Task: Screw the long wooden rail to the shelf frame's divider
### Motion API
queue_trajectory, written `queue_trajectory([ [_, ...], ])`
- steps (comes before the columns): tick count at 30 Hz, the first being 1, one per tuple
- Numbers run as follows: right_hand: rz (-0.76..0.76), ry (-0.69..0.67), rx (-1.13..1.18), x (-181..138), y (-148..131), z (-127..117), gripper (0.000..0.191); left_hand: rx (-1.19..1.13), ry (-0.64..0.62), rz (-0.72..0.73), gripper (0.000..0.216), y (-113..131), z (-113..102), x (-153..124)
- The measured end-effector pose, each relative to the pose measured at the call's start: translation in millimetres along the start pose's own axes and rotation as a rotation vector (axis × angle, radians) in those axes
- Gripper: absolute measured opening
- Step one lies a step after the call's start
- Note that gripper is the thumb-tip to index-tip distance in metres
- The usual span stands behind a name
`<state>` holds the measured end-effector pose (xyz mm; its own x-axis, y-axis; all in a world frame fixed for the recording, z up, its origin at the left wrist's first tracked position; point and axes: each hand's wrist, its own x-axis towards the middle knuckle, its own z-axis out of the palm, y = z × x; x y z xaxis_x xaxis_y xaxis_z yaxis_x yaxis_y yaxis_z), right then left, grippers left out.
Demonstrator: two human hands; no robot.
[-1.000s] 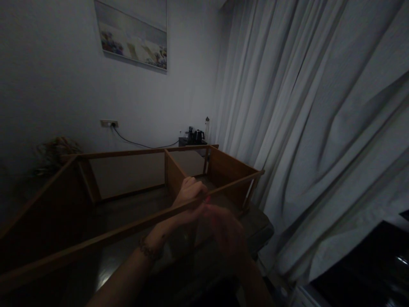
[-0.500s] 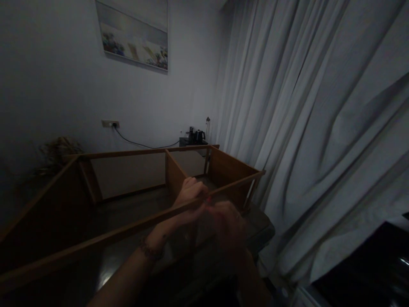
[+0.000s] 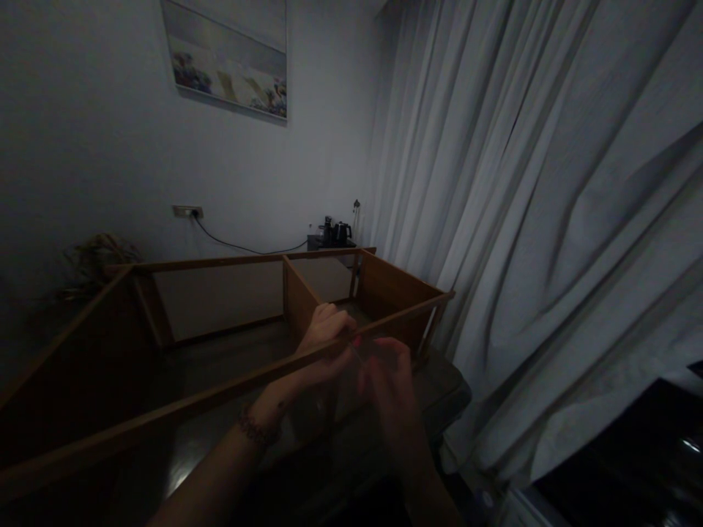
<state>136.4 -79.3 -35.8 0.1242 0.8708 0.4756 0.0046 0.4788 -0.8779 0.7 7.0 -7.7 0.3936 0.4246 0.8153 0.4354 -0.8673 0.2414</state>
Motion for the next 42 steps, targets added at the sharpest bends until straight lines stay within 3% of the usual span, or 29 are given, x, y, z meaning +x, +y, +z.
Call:
queue_trajectory([
  [2, -0.151, -0.033, -0.226, 2.2, -1.1, -6.6, 0.019, -0.001, -0.001, 0.002, 0.008, -0.7, 0.8, -0.5],
  [6, -0.597, -0.106, -0.756, 9.3, -10.6, -22.5, 0.03, -0.02, 0.021, 0.009, 0.009, -3.3, 3.0, -1.9],
  [9, -0.792, -0.242, -0.99, 12.8, -19.6, -32.5, 0.036, -0.025, 0.007, -0.011, 0.011, -6.1, 4.5, -2.8],
  [15, -0.835, -0.393, -1.081, 17.2, -27.3, -43.6, 0.042, -0.013, -0.051, -0.011, 0.01, -7.1, 3.8, -3.2],
  [19, -0.88, -0.371, -1.021, 21.9, -29.3, -42.4, 0.044, -0.014, -0.044, 0.004, 0.013, -4.0, 1.2, -2.4],
  [23, -0.922, -0.303, -0.942, 26.9, -26.7, -33.9, 0.034, 0.0, -0.023, 0.0, 0.013, -0.4, -0.3, -1.4],
  [26, -0.875, -0.232, -0.82, 28.3, -19.7, -25.9, 0.031, -0.025, -0.02, -0.005, 0.013, 1.7, -1.5, -0.8],
  [31, -0.536, -0.15, -0.536, 23.3, -11.1, -14.5, 0.043, -0.016, -0.026, -0.01, 0.009, 1.3, -2.3, -0.4],
  [33, -0.477, -0.134, -0.507, 20.7, -11.4, -10.9, 0.044, -0.007, -0.019, -0.03, 0.007, 1.6, -2.5, -0.2],
  [38, -0.494, -0.012, -0.546, 16.0, -14.7, -0.3, 0.042, 0.011, -0.015, -0.04, 0.003, 4.9, -3.3, 0.7],
  [42, -0.271, 0.106, -0.438, 9.9, -18.3, 8.6, 0.044, 0.021, -0.001, -0.025, 0.006, 4.7, -2.0, 1.0],
])
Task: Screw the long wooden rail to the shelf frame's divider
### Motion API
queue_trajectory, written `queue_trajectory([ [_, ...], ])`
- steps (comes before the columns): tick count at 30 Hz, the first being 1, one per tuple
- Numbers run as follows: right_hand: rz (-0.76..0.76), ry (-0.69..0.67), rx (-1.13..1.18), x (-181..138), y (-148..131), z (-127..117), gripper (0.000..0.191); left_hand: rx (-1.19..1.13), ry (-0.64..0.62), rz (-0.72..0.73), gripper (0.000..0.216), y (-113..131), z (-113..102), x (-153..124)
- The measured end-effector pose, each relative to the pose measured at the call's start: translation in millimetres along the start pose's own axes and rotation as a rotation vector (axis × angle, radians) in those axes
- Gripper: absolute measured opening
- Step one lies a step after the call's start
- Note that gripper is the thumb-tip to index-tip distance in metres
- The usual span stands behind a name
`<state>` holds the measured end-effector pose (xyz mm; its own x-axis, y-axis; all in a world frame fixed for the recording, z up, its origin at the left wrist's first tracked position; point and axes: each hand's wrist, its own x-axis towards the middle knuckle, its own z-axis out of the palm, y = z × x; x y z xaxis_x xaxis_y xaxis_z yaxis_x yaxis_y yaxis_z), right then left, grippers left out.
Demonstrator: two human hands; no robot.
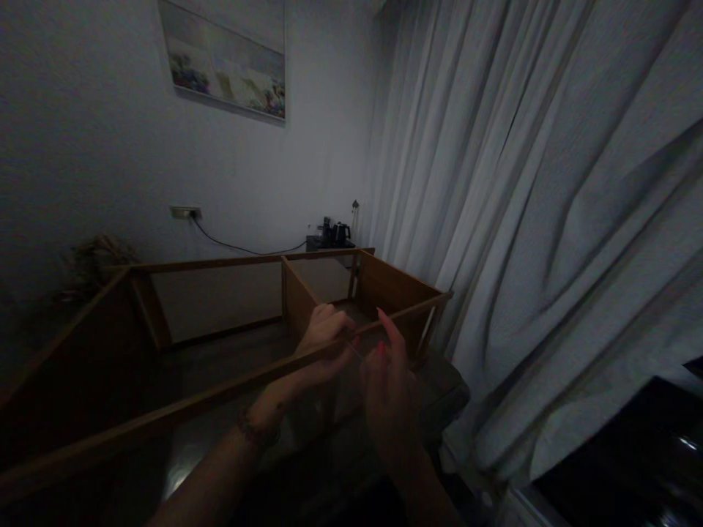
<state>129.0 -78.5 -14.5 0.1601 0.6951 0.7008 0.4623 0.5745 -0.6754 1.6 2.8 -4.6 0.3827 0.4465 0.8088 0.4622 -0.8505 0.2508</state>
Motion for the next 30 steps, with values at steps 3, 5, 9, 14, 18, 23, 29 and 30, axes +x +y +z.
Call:
queue_trajectory([
  [3, 0.103, 0.026, 0.057, -3.1, -5.7, 2.8, 0.044, 0.023, -0.002, 0.011, 0.007, -1.4, 0.6, -0.3],
  [5, 0.106, 0.037, 0.074, -4.3, -6.4, 4.1, 0.043, 0.028, 0.002, 0.013, 0.006, -1.4, 0.2, -0.2],
  [9, 0.032, 0.011, 0.075, -5.4, 3.1, 3.3, 0.04, 0.007, -0.005, 0.014, 0.007, 0.6, -1.4, 0.5],
  [14, -0.156, 0.024, -0.132, -3.0, 18.1, -7.2, 0.026, -0.011, 0.006, 0.036, 0.007, -2.0, 1.3, -0.3],
  [18, -0.349, 0.04, -0.457, 1.1, 15.9, -15.6, 0.033, -0.01, 0.034, 0.07, 0.007, -7.0, 5.1, -2.0],
  [23, -0.454, 0.041, -0.582, 4.0, 9.7, -18.1, 0.04, 0.002, 0.027, 0.048, 0.008, -10.5, 7.5, -3.3],
  [29, -0.524, -0.019, -0.582, 5.8, 11.0, -17.5, 0.04, 0.005, 0.033, 0.032, 0.006, -11.1, 8.6, -3.6],
  [30, -0.529, -0.016, -0.58, 6.0, 11.6, -16.9, 0.04, 0.004, 0.033, 0.03, 0.007, -10.9, 8.4, -3.7],
])
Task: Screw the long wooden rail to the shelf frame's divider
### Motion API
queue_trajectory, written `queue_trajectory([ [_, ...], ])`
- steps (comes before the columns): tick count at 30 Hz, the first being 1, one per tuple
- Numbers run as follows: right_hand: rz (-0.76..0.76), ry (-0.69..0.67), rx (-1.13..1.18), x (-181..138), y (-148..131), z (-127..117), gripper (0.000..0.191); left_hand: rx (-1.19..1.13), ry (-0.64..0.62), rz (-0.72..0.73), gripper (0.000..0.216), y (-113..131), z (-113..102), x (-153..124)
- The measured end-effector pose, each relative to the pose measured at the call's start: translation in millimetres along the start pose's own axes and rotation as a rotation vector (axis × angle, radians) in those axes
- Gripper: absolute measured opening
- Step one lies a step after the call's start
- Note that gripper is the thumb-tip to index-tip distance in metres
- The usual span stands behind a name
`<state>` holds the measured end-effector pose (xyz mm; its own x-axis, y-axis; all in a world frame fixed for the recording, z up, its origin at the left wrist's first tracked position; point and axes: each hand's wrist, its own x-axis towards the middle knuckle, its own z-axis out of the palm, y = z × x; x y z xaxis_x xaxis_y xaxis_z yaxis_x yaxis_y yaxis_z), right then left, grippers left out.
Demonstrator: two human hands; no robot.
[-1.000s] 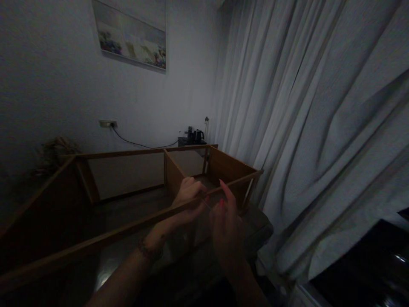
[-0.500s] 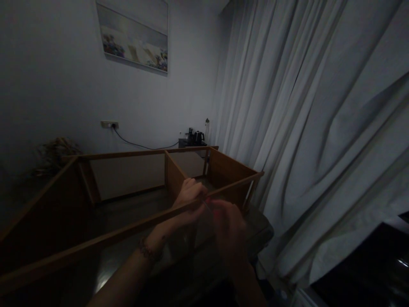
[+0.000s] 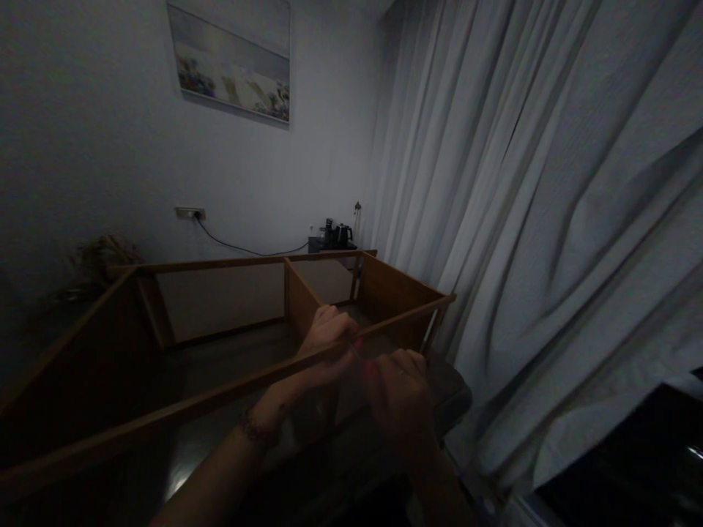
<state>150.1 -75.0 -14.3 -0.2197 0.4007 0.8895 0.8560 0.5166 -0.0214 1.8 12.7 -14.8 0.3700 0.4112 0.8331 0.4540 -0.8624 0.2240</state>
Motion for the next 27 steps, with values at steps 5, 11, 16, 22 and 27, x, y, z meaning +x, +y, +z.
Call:
queue_trajectory([
  [5, -0.025, 0.034, -0.029, 0.8, 1.5, 3.9, 0.041, -0.001, 0.002, 0.018, 0.006, 0.5, -1.3, -0.4],
  [11, -0.075, 0.013, -0.049, 2.2, 3.7, 2.4, 0.042, -0.021, -0.002, 0.026, 0.005, 5.5, -4.7, 2.0],
  [16, -0.107, -0.019, -0.068, 2.2, 6.1, 0.4, 0.041, 0.002, -0.009, 0.032, 0.004, 3.2, -3.8, 2.4],
  [22, -0.262, -0.073, -0.194, 4.1, 14.1, -8.5, 0.041, 0.002, -0.022, 0.023, 0.006, 4.3, -5.1, 3.0],
  [27, -0.228, 0.015, -0.235, 1.5, 17.2, -10.3, 0.032, -0.01, -0.02, 0.014, 0.004, 6.8, -6.8, 3.1],
])
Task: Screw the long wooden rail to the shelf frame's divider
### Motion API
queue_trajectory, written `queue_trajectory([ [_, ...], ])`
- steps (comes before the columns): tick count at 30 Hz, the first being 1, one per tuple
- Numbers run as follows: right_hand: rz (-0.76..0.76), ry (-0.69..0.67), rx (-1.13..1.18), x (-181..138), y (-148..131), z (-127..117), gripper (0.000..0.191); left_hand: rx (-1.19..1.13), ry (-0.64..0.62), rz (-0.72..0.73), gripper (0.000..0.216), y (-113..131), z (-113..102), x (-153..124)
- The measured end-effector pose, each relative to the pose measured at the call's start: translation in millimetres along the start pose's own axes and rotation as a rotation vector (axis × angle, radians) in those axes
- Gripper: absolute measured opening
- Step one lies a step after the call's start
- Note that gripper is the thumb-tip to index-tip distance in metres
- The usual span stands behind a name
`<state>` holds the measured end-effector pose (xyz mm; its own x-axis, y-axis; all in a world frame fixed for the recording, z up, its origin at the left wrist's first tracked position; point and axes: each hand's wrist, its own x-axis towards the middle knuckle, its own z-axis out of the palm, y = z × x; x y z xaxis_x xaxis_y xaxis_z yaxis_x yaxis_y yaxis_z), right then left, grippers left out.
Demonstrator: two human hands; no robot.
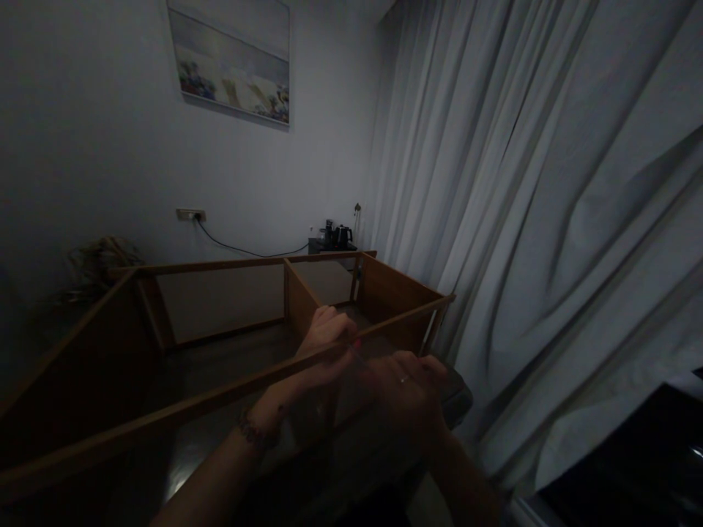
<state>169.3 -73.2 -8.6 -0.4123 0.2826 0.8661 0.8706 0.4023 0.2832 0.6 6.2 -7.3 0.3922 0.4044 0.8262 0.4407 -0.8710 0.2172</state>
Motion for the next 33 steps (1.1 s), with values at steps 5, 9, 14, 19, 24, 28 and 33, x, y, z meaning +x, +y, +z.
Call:
queue_trajectory([
  [5, 0.241, 0.015, 0.309, -0.6, -8.6, 4.2, 0.041, 0.003, 0.003, 0.017, 0.004, -2.9, 2.2, -1.5],
  [9, 0.592, -0.19, 0.833, -2.5, -22.7, 9.4, 0.06, 0.005, -0.003, 0.002, 0.009, -1.1, 0.3, -1.0],
  [14, 0.955, -0.413, 1.395, -0.7, -28.9, 11.1, 0.064, 0.002, -0.03, -0.007, 0.009, 1.4, -1.8, 0.4],
  [19, 0.766, -0.353, 1.058, 1.7, -26.2, 3.4, 0.051, 0.017, -0.019, -0.019, 0.006, -7.9, 4.8, -4.0],
  [24, 0.414, -0.088, 0.356, -6.2, -27.0, 1.3, 0.032, 0.002, -0.029, -0.018, 0.002, -7.2, 4.4, -4.4],
  [28, 0.373, -0.042, 0.296, -11.8, -23.6, 4.5, 0.03, -0.004, 0.005, 0.008, 0.004, -1.0, 1.5, -1.3],
  [33, 0.542, -0.061, 0.542, -19.6, -25.0, 17.3, 0.038, 0.003, -0.005, -0.036, 0.007, 5.0, -1.1, -0.2],
])
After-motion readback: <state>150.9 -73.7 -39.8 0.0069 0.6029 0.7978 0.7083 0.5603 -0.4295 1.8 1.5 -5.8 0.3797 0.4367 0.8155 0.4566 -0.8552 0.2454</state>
